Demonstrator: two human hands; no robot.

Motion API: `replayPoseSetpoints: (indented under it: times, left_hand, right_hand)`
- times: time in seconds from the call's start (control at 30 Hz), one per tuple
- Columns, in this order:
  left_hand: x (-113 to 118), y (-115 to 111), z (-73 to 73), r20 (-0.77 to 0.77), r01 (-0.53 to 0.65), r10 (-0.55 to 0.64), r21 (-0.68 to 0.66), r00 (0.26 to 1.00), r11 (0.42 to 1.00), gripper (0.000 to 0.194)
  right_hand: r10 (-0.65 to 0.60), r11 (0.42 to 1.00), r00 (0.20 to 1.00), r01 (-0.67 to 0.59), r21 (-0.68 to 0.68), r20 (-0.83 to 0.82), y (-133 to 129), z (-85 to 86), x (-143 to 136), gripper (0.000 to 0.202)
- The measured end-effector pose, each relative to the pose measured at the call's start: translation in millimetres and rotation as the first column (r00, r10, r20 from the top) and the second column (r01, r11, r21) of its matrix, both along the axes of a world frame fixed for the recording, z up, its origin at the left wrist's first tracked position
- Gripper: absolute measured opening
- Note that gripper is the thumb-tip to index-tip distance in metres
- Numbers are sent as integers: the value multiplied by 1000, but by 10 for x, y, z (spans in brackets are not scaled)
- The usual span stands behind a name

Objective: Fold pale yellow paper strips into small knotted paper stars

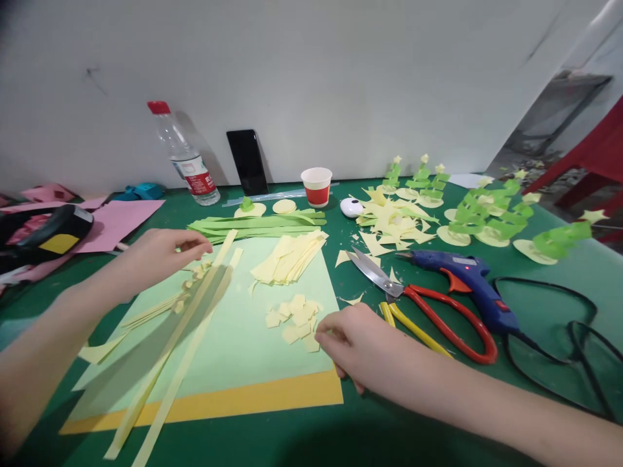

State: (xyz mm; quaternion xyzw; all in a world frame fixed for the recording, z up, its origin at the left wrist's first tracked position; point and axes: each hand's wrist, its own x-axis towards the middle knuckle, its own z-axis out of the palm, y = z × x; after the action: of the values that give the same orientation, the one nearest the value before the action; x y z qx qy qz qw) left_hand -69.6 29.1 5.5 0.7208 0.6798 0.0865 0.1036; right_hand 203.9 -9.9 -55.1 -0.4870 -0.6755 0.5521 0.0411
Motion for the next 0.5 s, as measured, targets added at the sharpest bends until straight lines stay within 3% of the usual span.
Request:
replayPoseSetpoints:
  times: [0.17, 0.3, 0.4, 0.5]
  left_hand:
    - [-28, 202, -333, -68, -42, 38, -61, 997, 997, 24]
    - [12, 283, -530, -28, -41, 39, -78, 999, 996, 28]
    - [18, 303, -560, 69, -35, 40, -71, 997, 997, 29]
    - [58, 251, -465, 186, -30, 37, -39, 982, 999, 20]
  right_hand:
    - [20, 993, 998, -26, 112, 59, -8, 15, -6, 21]
    - [8, 981, 995, -27, 192, 99, -4, 46, -44, 22]
    - [-19, 970, 994, -8, 245, 107, -4, 81, -62, 24]
    - [-44, 959, 997, 22, 284, 70, -4, 131, -61, 26]
